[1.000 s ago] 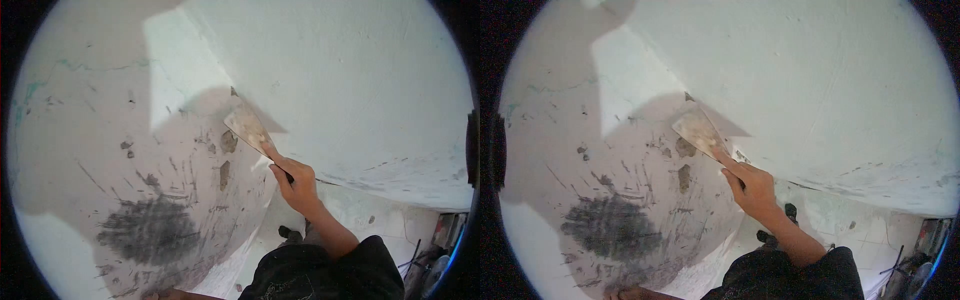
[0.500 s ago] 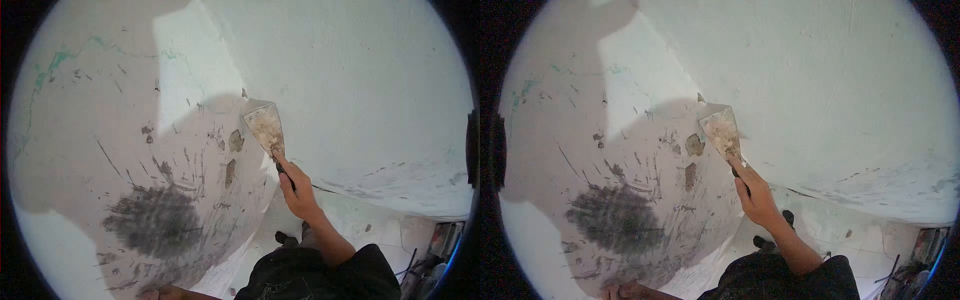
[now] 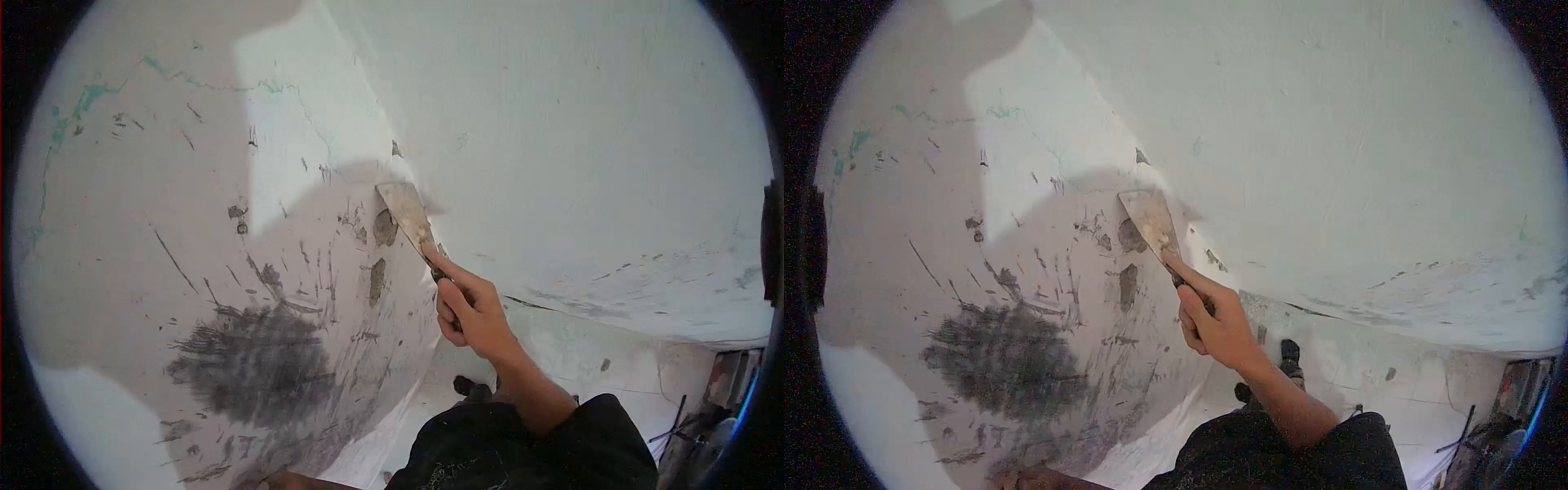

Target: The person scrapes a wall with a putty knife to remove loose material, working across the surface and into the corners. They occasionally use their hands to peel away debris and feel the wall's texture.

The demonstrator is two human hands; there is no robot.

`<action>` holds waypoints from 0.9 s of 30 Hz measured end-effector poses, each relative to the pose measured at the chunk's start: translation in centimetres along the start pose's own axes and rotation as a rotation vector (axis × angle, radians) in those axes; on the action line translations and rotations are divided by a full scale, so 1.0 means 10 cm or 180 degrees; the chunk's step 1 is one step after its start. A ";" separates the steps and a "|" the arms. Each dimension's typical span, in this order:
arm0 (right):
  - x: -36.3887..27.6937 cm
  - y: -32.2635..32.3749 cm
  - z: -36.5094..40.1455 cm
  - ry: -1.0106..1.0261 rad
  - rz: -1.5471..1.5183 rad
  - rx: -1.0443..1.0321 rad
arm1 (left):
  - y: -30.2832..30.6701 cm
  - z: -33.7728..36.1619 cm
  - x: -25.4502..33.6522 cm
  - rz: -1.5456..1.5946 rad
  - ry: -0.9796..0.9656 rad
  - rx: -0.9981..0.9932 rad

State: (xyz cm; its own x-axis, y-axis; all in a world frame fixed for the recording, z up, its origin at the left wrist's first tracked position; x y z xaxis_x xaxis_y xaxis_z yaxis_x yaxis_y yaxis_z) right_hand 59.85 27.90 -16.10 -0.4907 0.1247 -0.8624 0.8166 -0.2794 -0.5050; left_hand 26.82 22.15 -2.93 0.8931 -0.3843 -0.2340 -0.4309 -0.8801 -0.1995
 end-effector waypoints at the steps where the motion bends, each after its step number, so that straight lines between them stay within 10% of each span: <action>1: -0.02 0.00 -0.02 -0.0017 0.0023 0.0013 | 0.00 -0.01 0.01 0.0001 0.0026 -0.0018; 27: -0.13 -0.15 0.12 -0.0184 -0.0240 0.0070 | 0.07 0.03 -0.09 0.0447 -0.0011 0.0296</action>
State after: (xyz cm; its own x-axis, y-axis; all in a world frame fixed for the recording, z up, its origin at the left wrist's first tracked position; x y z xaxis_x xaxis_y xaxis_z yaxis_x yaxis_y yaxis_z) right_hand 58.90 26.96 -14.21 -0.5677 0.0914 -0.8181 0.7701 -0.2923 -0.5670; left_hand 25.72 21.92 -3.12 0.8229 -0.5005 -0.2690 -0.5617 -0.7881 -0.2518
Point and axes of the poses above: each hand's wrist, its own z-axis away from the middle knuckle, its own y-axis out of the back of the hand, x = y × z, the point moved 6 cm from there along -z, towards the middle knuckle, and after that the axes turned 4 degrees about -z, right-handed, at the moved point
